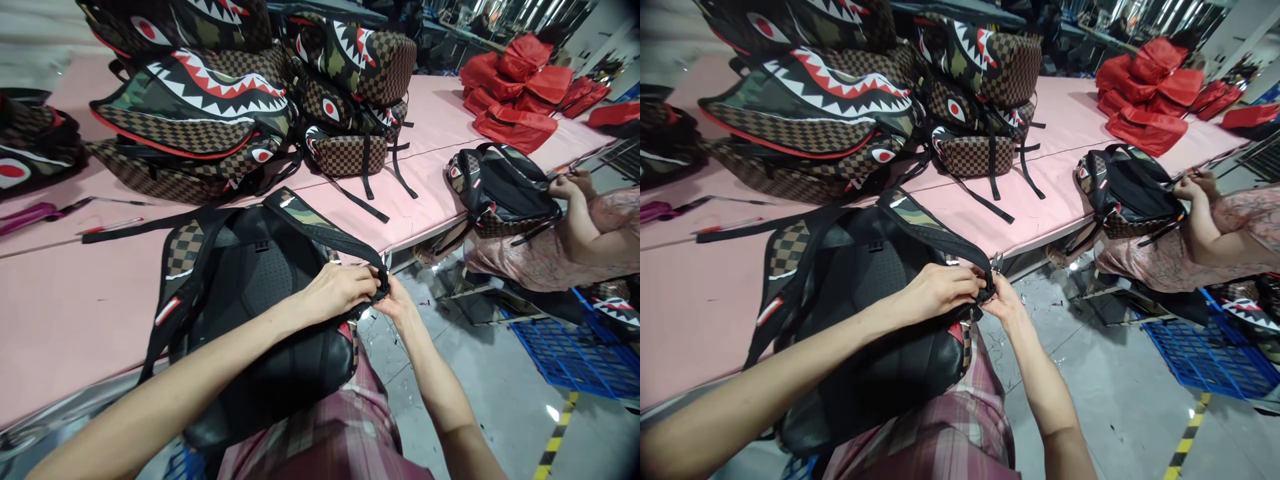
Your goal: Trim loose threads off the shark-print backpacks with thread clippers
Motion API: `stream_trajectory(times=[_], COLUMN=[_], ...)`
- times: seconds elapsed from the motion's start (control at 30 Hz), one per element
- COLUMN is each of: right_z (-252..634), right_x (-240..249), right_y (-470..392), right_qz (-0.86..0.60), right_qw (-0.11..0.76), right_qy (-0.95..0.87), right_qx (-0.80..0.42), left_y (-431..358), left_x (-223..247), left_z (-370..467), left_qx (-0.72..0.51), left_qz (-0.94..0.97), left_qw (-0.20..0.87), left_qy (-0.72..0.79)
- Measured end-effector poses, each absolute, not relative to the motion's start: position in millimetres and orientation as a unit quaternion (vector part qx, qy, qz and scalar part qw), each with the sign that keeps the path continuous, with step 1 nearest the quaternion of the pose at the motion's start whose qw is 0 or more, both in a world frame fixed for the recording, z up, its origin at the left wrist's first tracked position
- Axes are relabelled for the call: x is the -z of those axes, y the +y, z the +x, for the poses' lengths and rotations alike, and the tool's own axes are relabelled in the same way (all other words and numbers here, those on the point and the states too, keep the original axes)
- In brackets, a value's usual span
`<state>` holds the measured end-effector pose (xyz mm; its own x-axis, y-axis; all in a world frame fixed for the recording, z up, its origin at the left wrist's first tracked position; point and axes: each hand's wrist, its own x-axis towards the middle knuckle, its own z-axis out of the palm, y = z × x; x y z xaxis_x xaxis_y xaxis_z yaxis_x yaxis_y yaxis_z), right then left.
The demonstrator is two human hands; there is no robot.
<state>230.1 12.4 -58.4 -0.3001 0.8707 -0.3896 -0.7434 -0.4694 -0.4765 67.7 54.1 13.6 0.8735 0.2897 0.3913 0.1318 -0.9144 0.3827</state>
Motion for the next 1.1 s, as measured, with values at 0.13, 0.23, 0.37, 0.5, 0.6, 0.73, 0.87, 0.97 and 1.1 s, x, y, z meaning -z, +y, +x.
stream_trajectory(times=[0.13,0.23,0.37,0.5,0.6,0.73,0.87,0.97,1.1], right_z=[222.2,217.4,223.2,228.6,227.7,229.8,231.5,231.2,236.3], right_x=[47.2,41.3,39.3,39.2,34.7,24.5,19.0,19.2,22.2], right_y=[8.2,5.7,7.3,8.5,8.3,3.4,-11.9,-22.2,-26.4], right_qz=[-0.273,-0.244,-0.269,-0.297,-0.327,-0.403,-0.494,-0.559,-0.565], right_qw=[0.507,0.537,0.586,0.579,0.572,0.595,0.569,0.521,0.464], right_qy=[-0.067,-0.016,0.014,0.009,-0.042,-0.172,-0.337,-0.452,-0.515], right_qx=[-0.815,-0.807,-0.764,-0.759,-0.751,-0.673,-0.564,-0.460,-0.447], left_y=[42.8,26.9,2.7,0.0,9.9,20.3,24.2,27.2,31.6], left_x=[8.3,34.7,55.8,48.1,35.2,30.1,36.5,39.4,36.3], left_z=[70.5,74.9,71.3,66.7,77.1,92.8,93.5,91.1,89.5], left_qx=[-0.389,-0.469,-0.427,-0.413,-0.367,-0.317,-0.284,-0.273,-0.223], left_qz=[0.918,0.865,0.874,0.814,0.658,0.540,0.483,0.471,0.468], left_qw=[-0.008,-0.043,-0.006,0.253,0.531,0.683,0.730,0.749,0.788], left_qy=[0.076,0.172,0.230,0.321,0.388,0.376,0.391,0.378,0.332])
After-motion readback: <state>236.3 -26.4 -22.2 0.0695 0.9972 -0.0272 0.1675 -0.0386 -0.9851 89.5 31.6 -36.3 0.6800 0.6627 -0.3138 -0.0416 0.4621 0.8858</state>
